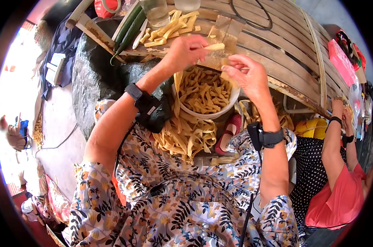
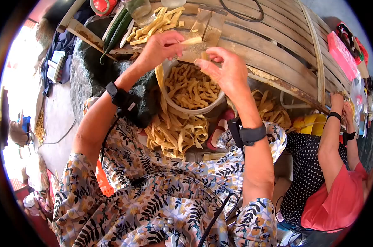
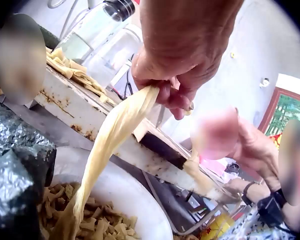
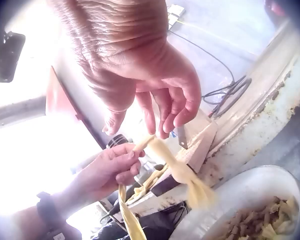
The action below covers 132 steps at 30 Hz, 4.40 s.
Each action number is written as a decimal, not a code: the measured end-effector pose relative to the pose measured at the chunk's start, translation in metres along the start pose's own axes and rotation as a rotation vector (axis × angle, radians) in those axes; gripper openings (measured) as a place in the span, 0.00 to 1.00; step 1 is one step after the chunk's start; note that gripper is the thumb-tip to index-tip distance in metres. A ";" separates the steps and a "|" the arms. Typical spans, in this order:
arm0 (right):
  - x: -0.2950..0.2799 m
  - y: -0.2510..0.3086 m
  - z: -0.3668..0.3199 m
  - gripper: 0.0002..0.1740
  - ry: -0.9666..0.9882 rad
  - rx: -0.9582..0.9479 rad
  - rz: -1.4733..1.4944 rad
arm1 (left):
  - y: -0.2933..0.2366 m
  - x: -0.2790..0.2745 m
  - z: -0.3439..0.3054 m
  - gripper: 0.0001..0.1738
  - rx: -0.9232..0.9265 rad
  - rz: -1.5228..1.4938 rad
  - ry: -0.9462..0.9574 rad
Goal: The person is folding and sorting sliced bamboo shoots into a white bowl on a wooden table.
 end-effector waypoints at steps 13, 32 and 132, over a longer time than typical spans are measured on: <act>-0.008 -0.015 0.009 0.08 0.039 -0.003 0.615 | -0.005 0.032 -0.036 0.13 -0.204 -0.407 0.277; 0.007 -0.020 0.015 0.13 0.119 0.022 0.441 | -0.038 0.035 -0.041 0.07 0.366 0.393 0.026; 0.014 -0.040 0.027 0.07 0.156 0.389 0.974 | 0.010 0.030 -0.018 0.14 -0.328 -0.597 0.203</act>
Point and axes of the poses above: each hand's wrist, its own z-axis towards the middle knuckle, its own x-axis out of the palm, y = z × x, the point moved 8 cm from there along z, towards the middle knuckle, and after that the axes turned 11 degrees about x, right-handed, at the moved point
